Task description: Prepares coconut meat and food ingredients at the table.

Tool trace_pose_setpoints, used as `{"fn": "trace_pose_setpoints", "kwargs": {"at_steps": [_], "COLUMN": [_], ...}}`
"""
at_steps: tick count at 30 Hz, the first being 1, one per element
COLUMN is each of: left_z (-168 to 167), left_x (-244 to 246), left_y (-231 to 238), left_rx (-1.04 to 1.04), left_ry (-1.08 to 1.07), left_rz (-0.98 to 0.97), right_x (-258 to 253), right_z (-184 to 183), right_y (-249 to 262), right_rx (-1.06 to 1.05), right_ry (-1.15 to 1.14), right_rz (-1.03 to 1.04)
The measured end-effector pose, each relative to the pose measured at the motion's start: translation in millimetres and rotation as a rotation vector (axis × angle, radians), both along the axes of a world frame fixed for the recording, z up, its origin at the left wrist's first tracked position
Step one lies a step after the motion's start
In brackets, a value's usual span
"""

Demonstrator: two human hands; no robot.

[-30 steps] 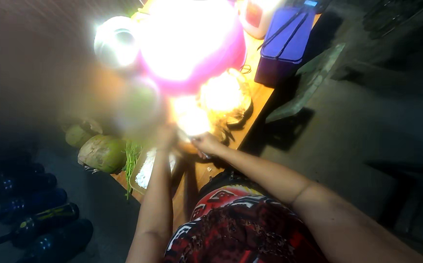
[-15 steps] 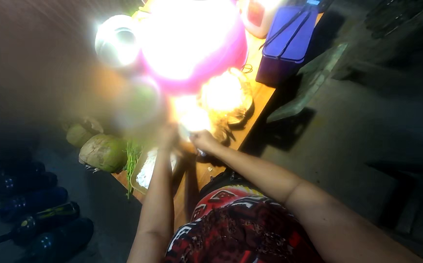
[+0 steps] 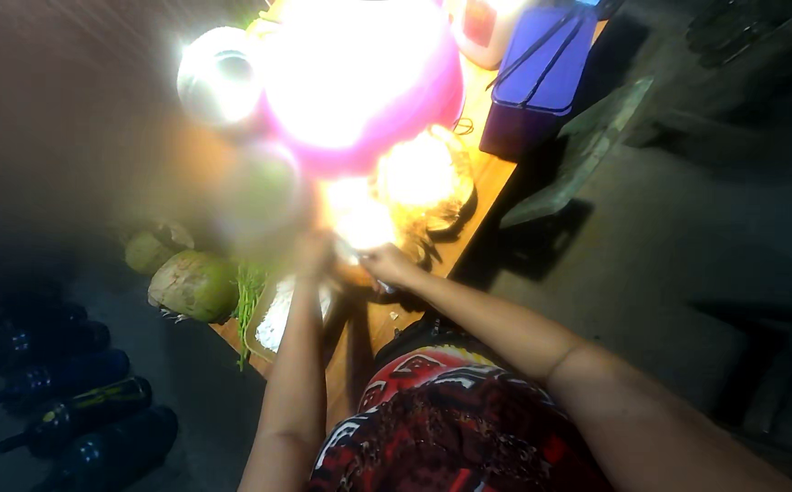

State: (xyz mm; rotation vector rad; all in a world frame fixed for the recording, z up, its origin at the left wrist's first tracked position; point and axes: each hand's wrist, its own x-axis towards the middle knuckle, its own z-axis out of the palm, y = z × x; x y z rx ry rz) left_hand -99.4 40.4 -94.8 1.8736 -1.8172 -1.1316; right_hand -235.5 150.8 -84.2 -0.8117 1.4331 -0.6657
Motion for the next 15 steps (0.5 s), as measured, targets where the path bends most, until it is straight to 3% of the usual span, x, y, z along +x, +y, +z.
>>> {"fn": "trace_pose_setpoints", "kwargs": {"at_steps": [5, 11, 15], "left_z": [1, -1, 4], "left_x": [-1, 1, -2], "left_y": [2, 1, 2], "left_rx": [-0.002, -0.013, 0.006], "left_ry": [0.008, 0.008, 0.003], "left_rz": [0.009, 0.014, 0.013], "right_x": [-6, -1, -12], "right_z": [-4, -1, 1], "right_y": [-10, -5, -4], "right_rx": [0.03, -0.028, 0.028], "right_ry": [-0.056, -0.008, -0.013], "right_rz": [-0.13, -0.004, -0.055]}}
